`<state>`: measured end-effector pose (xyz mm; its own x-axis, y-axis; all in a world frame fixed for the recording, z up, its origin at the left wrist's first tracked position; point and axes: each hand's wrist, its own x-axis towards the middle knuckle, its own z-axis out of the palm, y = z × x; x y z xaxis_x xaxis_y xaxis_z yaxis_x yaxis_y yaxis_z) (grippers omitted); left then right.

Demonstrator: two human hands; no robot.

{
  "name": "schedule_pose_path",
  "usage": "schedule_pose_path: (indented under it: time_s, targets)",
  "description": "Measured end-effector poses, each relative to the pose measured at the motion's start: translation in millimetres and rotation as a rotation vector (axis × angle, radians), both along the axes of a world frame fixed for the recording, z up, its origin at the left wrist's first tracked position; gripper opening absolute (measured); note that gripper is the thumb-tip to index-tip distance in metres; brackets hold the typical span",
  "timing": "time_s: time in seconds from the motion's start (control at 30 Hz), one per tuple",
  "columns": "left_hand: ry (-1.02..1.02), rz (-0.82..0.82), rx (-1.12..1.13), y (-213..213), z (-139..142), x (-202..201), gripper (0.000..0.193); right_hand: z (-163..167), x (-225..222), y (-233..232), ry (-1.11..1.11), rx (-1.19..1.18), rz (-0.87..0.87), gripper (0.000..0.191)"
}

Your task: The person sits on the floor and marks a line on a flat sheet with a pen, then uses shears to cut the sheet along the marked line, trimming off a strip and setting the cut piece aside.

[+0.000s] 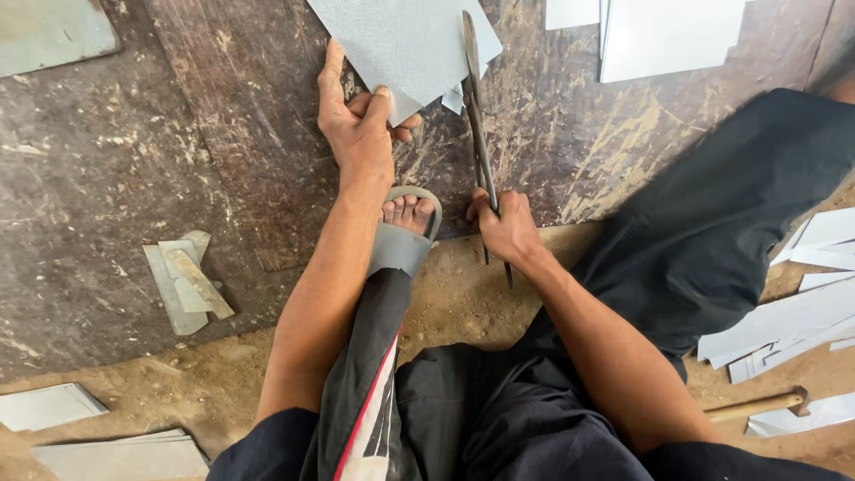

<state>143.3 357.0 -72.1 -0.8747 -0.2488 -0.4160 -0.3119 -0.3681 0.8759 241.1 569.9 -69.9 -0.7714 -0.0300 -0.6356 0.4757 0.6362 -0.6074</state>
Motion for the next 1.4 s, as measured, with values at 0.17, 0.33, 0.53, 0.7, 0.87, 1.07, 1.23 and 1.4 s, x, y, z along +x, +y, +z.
schedule_pose_path:
  time_s: [0.17, 0.33, 0.53, 0.7, 0.87, 1.07, 1.23, 1.4]
  targets:
    - [-0.023, -0.010, -0.019, 3.1, 6.0, -3.7, 0.075, -2.2, -2.1, -1.7, -0.077, 0.001, -0.052, 0.047]
    - [-0.015, 0.020, -0.032, 10.1, 23.5, -6.2, 0.071, 12.3, -8.3, -2.9, -0.002, -0.007, -0.045, 0.045]
    - [-0.188, 0.125, 0.153, 22.8, 16.4, -5.9, 0.028, 7.9, -5.6, -3.9, -0.065, -0.041, -0.083, 0.049]
    - [-0.045, 0.143, 0.119, 17.3, 1.5, -14.3, 0.012, 15.5, 1.4, 3.1, -0.248, -0.394, -0.168, 0.045]
    - [0.018, 0.021, 0.009, -71.4, 8.4, -23.6, 0.005, 58.1, 1.3, 71.5, -0.532, -0.260, 0.243, 0.052]
    - [-0.009, -0.261, -0.190, -167.1, 9.1, -17.7, 0.009, 25.0, -35.4, 86.1, -0.051, 0.328, 1.069, 0.057]
    - [0.013, -0.326, -0.284, -165.9, -0.3, -10.4, 0.023, 23.2, -78.7, 61.1, -0.353, 0.325, 1.078, 0.062]
    - [0.039, -0.319, -0.284, -168.0, -1.2, -13.0, 0.026, 27.9, -118.1, 44.8, -0.132, 0.209, 1.114, 0.065]
